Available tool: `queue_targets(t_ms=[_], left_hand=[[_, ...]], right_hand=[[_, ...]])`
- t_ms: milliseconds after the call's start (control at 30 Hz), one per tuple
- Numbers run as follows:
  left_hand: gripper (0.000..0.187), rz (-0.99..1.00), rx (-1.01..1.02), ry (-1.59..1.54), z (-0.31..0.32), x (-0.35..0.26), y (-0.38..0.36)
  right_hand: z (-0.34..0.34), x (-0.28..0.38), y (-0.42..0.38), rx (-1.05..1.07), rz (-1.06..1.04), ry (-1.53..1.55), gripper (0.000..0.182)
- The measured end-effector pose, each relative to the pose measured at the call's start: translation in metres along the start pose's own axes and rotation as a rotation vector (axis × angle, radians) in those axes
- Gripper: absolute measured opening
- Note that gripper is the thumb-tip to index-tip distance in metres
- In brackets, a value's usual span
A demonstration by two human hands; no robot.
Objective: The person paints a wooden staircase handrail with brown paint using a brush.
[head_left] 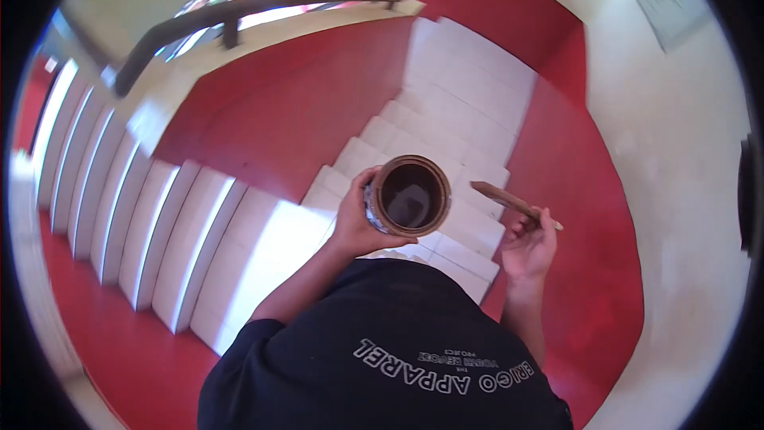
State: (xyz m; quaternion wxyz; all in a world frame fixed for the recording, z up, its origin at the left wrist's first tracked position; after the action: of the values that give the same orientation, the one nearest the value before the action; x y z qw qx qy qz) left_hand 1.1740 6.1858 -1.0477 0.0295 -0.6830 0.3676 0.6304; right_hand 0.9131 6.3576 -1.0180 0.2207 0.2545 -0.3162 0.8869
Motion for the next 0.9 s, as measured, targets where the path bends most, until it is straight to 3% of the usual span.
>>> queue_targets(t_ms=[267,367,500,567,667,900], left_hand=[[0.118,-0.042,-0.282,-0.027,-0.048,0.037,-0.001],[0.119,-0.029,-0.252,0.010,-0.073,0.064,0.028],[0.119,0.043,-0.164,-0.012,-0.107,0.115,0.076],[0.119,0.048,-0.102,-0.055,-0.126,0.129,0.106],[0.117,0.164,-0.111,0.025,-0.158,0.119,0.142],[0.118,0.116,-0.113,0.119,-0.201,0.141,0.173]], right_hand=[[0.073,-0.026,0.089,0.410,0.240,-0.082,0.023],[0.106,-0.037,0.117,0.492,0.228,-0.077,0.026],[0.150,-0.053,0.155,0.604,0.152,-0.110,0.029],[0.185,-0.062,0.164,0.534,0.071,-0.140,0.030],[0.227,-0.072,0.172,0.529,-0.020,-0.186,0.033],[0.292,-0.060,0.215,0.682,-0.253,-0.487,0.037]])
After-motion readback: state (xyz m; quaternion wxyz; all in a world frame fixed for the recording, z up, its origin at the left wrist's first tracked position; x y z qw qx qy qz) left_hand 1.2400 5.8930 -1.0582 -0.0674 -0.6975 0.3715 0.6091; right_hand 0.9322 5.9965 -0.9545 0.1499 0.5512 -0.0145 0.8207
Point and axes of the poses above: each hand's wrist, its own y-axis towards the middle knuckle, its own z-axis out of the palm, x = y × z, the point moved 3 cm from there along y, towards the middle knuckle, and after that the axes turned 8 degrees about z, right-handed, at the moved point
